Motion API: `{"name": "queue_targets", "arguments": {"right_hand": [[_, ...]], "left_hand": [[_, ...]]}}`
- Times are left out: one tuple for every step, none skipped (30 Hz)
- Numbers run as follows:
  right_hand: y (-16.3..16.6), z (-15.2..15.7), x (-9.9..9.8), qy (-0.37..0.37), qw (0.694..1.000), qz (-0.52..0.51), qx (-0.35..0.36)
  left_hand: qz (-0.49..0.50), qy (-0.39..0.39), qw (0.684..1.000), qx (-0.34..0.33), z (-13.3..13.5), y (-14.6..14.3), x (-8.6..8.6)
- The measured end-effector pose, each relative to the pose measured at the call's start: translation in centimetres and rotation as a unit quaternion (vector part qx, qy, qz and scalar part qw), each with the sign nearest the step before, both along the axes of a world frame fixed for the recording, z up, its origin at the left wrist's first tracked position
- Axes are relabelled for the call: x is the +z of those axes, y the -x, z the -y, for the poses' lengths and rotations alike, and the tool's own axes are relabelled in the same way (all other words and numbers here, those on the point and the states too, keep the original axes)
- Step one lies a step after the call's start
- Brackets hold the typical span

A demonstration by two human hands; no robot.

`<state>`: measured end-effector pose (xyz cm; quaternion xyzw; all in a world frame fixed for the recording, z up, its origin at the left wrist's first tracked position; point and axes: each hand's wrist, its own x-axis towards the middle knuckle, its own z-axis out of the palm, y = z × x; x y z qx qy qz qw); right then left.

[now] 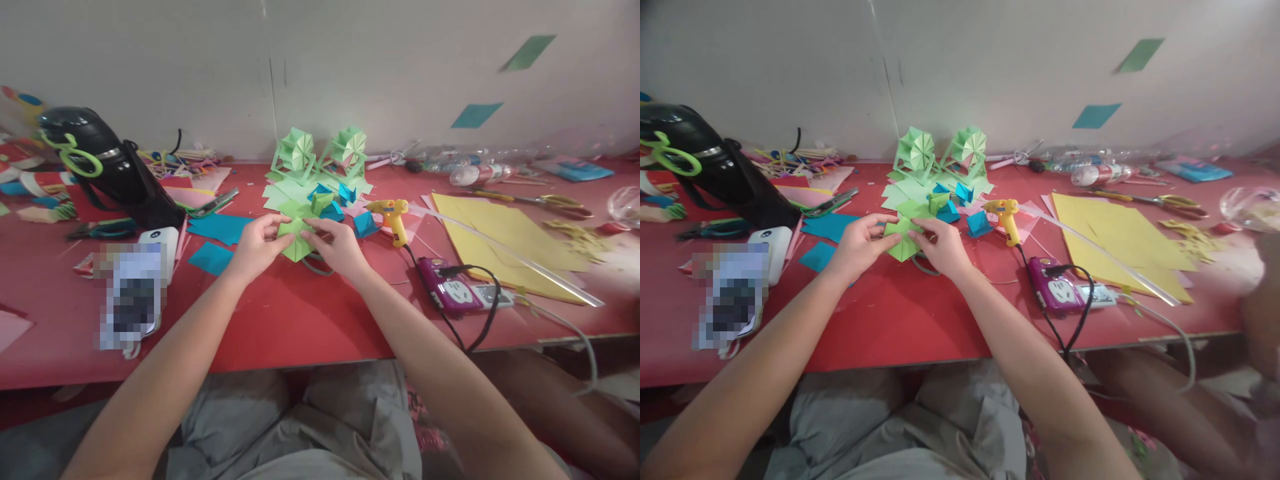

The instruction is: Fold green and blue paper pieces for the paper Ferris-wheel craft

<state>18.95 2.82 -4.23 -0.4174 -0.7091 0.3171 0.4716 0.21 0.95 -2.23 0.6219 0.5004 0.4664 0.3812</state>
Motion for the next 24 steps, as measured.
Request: {"name": "queue_targets", "arguments": {"right_hand": [[0.0,0.0,-0.1,-0.026,0.999,0.024,-0.007],[0.1,0.0,-0.2,-0.053,0.998,0.044,-0.010],[0.1,-0.1,-0.3,-0.079,0.995,0.058,-0.011],[0.1,-0.1,-0.3,-0.102,0.992,0.068,-0.010],[0.0,-0.1,-0.4,-0.122,0.990,0.076,-0.008],[0.0,-0.1,-0.4,-0.137,0.987,0.084,-0.007],[0.0,-0.1,-0.5,-0.148,0.985,0.090,-0.007],[0.0,-0.2,-0.5,-0.157,0.983,0.096,-0.007],[0.0,-0.2,-0.6,-0.163,0.981,0.101,-0.008],[0.0,-0.2,-0.6,-0.166,0.980,0.105,-0.010],[0.0,-0.2,-0.6,-0.169,0.980,0.109,-0.010],[-0.1,-0.2,-0.7,-0.171,0.979,0.112,-0.011],[-0.1,-0.2,-0.7,-0.172,0.978,0.115,-0.011],[-0.1,-0.1,-0.7,-0.174,0.978,0.118,-0.010],[-0.1,-0.1,-0.6,-0.175,0.977,0.123,-0.009],[-0.1,0.0,-0.6,-0.177,0.976,0.128,-0.006],[-0.1,0.0,-0.5,-0.177,0.975,0.134,-0.004],[0.0,0.1,-0.5,-0.176,0.974,0.139,-0.001],[0.0,0.1,-0.5,-0.175,0.974,0.143,0.002],[0.0,0.1,-0.4,-0.172,0.974,0.145,0.003],[0.0,0.1,-0.4,-0.171,0.975,0.144,0.004],[0.0,0.1,-0.4,-0.170,0.975,0.141,0.004],[0.0,0.1,-0.5,-0.170,0.976,0.136,0.005],[0.0,0.1,-0.5,-0.168,0.977,0.129,0.007]], "left_hand": [[-0.010,-0.008,1.000,0.003,-0.1,0.0,-0.2],[-0.016,-0.014,1.000,0.006,-0.2,0.0,-0.4],[-0.019,-0.019,1.000,0.009,-0.3,0.0,-0.6],[-0.022,-0.022,0.999,0.012,-0.4,0.1,-0.8],[-0.025,-0.023,0.999,0.015,-0.5,0.1,-1.0],[-0.026,-0.023,0.999,0.017,-0.6,0.1,-1.1],[-0.028,-0.022,0.999,0.018,-0.7,0.2,-1.3],[-0.029,-0.020,0.999,0.018,-0.7,0.2,-1.4],[-0.032,-0.019,0.999,0.019,-0.8,0.2,-1.5],[-0.037,-0.020,0.999,0.022,-0.8,0.2,-1.6],[-0.043,-0.023,0.998,0.026,-0.8,0.2,-1.7],[-0.049,-0.027,0.998,0.029,-0.9,0.2,-1.7],[-0.055,-0.032,0.998,0.031,-0.9,0.2,-1.6],[-0.059,-0.037,0.997,0.034,-0.8,0.1,-1.6],[-0.061,-0.042,0.997,0.034,-0.8,0.1,-1.5],[-0.064,-0.046,0.996,0.032,-0.8,0.1,-1.4],[-0.066,-0.051,0.996,0.030,-0.7,0.1,-1.3],[-0.070,-0.055,0.996,0.028,-0.7,0.0,-1.2],[-0.072,-0.058,0.995,0.025,-0.6,0.0,-1.2],[-0.075,-0.061,0.995,0.022,-0.6,0.0,-1.1],[-0.076,-0.064,0.995,0.020,-0.5,0.0,-1.1],[-0.076,-0.066,0.995,0.020,-0.5,0.0,-1.1],[-0.077,-0.070,0.994,0.019,-0.5,0.0,-1.1],[-0.078,-0.074,0.994,0.019,-0.5,0.0,-1.1]]}}
